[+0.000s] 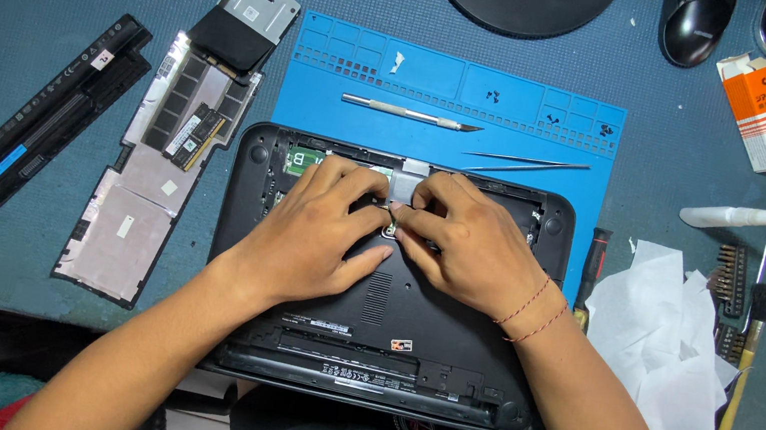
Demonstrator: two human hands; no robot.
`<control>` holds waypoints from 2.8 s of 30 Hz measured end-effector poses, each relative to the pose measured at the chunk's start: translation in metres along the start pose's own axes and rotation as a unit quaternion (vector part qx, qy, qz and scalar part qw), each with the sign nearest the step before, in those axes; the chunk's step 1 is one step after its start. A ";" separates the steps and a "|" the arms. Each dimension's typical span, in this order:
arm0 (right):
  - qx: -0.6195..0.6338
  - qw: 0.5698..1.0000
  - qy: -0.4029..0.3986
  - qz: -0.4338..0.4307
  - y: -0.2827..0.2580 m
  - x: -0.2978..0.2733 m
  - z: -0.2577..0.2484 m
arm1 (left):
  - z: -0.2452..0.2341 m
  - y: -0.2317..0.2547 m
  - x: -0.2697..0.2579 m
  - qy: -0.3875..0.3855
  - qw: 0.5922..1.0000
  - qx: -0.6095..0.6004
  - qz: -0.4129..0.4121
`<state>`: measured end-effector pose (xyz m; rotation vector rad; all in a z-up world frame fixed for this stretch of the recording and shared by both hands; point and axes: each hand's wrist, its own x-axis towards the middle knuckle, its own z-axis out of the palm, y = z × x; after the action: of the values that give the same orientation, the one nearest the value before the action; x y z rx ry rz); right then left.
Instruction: The person removes a small component from the underside of a laptop using tweezers, then places a new component into the slot. They secure the component with a screwdriver and tighten the screw.
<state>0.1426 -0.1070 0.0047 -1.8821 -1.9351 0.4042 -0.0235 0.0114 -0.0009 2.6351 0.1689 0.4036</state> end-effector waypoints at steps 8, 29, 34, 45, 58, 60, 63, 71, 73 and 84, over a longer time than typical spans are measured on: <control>-0.075 0.997 -0.033 -0.007 -0.008 -0.001 -0.005 | -0.007 0.002 -0.008 -0.005 1.000 0.029 -0.009; 0.099 0.993 0.001 0.064 -0.002 0.004 -0.007 | 0.002 0.008 -0.016 -0.076 0.996 0.028 0.036; 0.115 0.991 0.030 0.063 0.003 -0.001 -0.023 | 0.006 0.008 -0.015 -0.060 0.998 0.018 0.030; 0.029 0.978 0.052 0.200 0.056 -0.056 -0.062 | 0.014 0.024 -0.003 -0.022 0.991 -0.134 0.003; -0.008 0.915 -0.065 0.397 0.032 -0.120 -0.056 | 0.077 0.086 0.056 -0.079 0.979 -0.081 0.172; -0.018 0.911 -0.053 0.408 0.034 -0.130 -0.049 | 0.084 0.092 0.060 -0.084 0.977 -0.061 0.188; -0.011 0.891 -0.020 0.453 0.042 -0.135 -0.028 | 0.088 0.098 0.064 -0.115 0.974 -0.050 0.191; -0.026 0.871 0.041 0.489 0.040 -0.130 -0.019 | 0.091 0.103 0.057 -0.103 0.979 -0.080 0.154; 0.000 0.871 0.069 0.486 0.034 -0.131 -0.027 | 0.091 0.104 0.058 -0.104 0.979 -0.095 0.145; 0.226 0.838 0.233 0.438 0.009 -0.138 -0.047 | 0.078 0.100 0.052 -0.051 0.959 -0.267 0.078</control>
<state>0.1742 -0.2473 0.0293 -2.1459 -0.5148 0.5270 0.0550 -0.1009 -0.0068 2.1321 -0.1652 0.3092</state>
